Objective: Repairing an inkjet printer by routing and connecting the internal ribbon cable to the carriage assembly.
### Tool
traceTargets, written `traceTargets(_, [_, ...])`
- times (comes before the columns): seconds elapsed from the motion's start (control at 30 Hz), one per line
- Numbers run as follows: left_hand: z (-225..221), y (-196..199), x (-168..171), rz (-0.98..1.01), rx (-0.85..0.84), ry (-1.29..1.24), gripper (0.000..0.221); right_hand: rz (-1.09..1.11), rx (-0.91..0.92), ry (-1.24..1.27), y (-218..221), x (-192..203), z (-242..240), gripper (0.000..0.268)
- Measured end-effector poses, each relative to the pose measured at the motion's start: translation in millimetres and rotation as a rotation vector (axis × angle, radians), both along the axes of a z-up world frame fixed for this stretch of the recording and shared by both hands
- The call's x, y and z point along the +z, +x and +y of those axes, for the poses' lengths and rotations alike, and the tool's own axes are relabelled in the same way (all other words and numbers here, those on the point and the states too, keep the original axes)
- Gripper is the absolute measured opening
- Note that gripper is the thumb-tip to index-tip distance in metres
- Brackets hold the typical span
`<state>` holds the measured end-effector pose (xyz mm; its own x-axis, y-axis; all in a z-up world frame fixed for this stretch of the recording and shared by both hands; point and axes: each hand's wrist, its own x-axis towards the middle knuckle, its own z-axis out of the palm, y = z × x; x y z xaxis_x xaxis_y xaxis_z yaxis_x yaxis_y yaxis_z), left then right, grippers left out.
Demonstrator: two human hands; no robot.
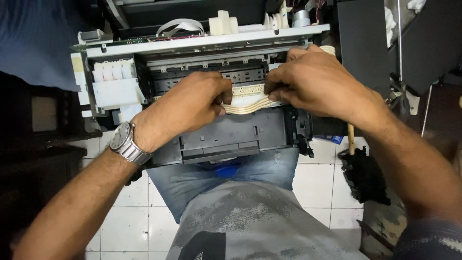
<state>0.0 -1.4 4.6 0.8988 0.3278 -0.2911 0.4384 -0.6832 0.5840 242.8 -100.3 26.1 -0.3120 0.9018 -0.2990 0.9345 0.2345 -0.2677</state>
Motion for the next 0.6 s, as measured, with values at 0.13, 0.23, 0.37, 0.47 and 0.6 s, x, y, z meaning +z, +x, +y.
traceTargets(0.13, [-0.3, 0.3, -2.6, 0.024, 0.022, -0.012, 0.013, -0.037, -0.035, -0.043, -3.4, 4.0, -3.3, 0.017])
traceTargets(0.23, [2.0, 1.5, -3.0, 0.029, 0.016, 0.008, 0.013, -0.062, -0.041, -0.049, -4.3, 6.7, -3.5, 0.016])
traceTargets(0.37, [-1.2, 0.9, -1.8, 0.038, 0.026, 0.002, 0.013, -0.1, -0.031, -0.056, -5.1, 7.6, -7.1, 0.016])
traceTargets(0.47, [-1.6, 1.1, -1.3, 0.027, 0.025, 0.004, 0.014, -0.077, -0.016, 0.004, -4.6, 5.2, -9.7, 0.015])
traceTargets(0.6, [-2.1, 0.3, 1.2, 0.037, 0.035, -0.002, 0.011, -0.11, -0.018, 0.013, -4.8, 2.3, -10.8, 0.018])
